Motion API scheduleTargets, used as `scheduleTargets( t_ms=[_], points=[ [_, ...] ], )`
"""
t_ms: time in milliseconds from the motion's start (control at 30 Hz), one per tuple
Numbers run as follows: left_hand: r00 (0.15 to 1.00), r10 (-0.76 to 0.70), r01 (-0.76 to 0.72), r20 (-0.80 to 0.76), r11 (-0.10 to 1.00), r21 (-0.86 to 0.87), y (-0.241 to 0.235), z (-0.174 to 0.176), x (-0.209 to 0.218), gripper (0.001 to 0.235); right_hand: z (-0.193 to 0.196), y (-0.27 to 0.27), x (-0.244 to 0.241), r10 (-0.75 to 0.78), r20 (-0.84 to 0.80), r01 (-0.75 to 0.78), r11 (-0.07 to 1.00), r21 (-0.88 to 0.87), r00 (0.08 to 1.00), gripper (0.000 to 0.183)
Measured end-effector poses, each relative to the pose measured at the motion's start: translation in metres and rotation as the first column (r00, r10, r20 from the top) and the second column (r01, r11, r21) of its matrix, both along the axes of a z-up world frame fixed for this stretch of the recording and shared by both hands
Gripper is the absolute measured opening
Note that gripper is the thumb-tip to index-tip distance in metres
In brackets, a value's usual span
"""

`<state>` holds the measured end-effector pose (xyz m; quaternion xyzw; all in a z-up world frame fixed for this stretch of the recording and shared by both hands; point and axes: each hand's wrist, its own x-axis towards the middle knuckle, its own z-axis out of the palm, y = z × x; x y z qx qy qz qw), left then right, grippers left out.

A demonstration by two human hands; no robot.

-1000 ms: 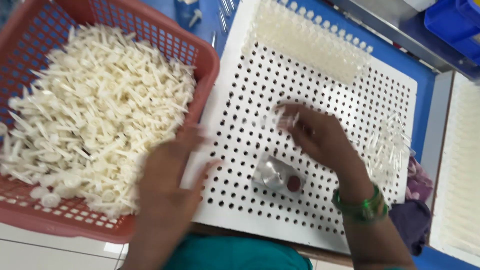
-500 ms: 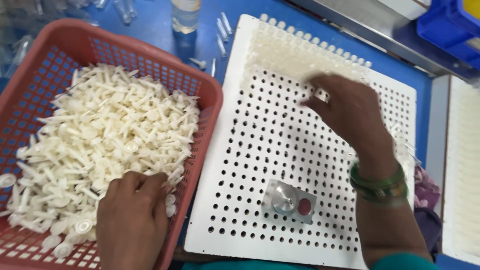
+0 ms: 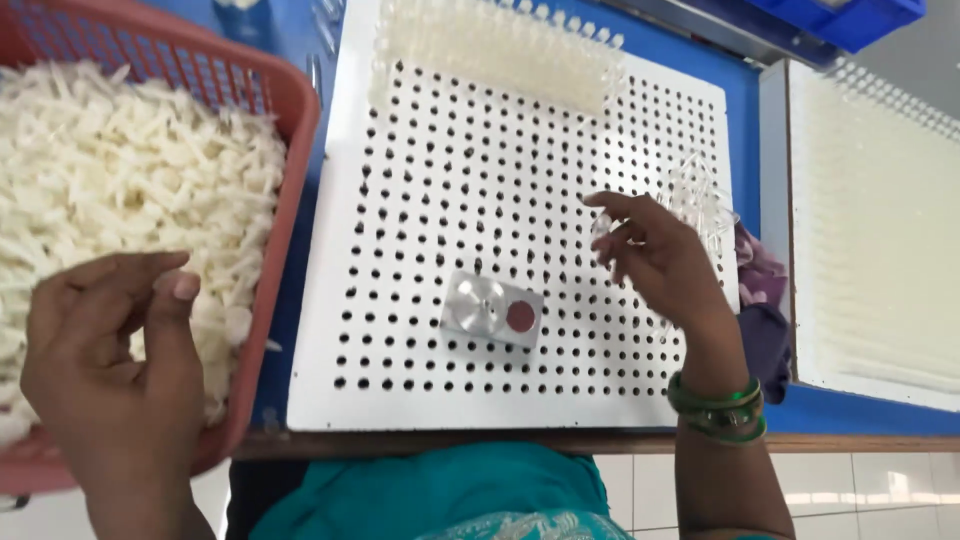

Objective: The person sits at a factory workbench assembling small plastic components. They pick white plastic parts from a red basket, press each part into a small metal fixture on a perforated board, attach clear plastic tubes to the parts, and place finished assemblies with others on the board.

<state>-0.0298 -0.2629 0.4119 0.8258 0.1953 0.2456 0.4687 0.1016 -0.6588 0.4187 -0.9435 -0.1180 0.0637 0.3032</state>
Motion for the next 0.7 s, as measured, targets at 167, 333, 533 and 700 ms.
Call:
scheduleTargets(
  t_ms=[167, 333, 533, 700],
  points=[
    [0.996, -0.027, 0.049, 0.086, 0.963, -0.267, -0.012, -0.002, -0.019, 0.012, 0.007, 0.039, -0.045, 0.276, -0.028, -0.252, 0.910, 0.330, 0.961, 0.028],
    [0.989, -0.124, 0.145, 0.081, 0.916, -0.374, -0.029, -0.002, -0.028, 0.022, 0.002, 0.046, -0.052, 0.282, 0.036, -0.283, 0.936, 0.211, 0.959, 0.023],
    [0.966, -0.241, 0.256, 0.094, 0.940, -0.227, -0.041, -0.007, -0.027, 0.024, 0.000, 0.052, -0.050, 0.227, 0.061, -0.232, 0.968, 0.096, 0.972, 0.027],
    [0.959, -0.274, 0.284, 0.075, 0.922, -0.262, -0.056, -0.010, -0.020, 0.030, -0.008, 0.047, -0.049, 0.195, 0.050, -0.199, 0.977, 0.077, 0.980, 0.033]
  ],
)
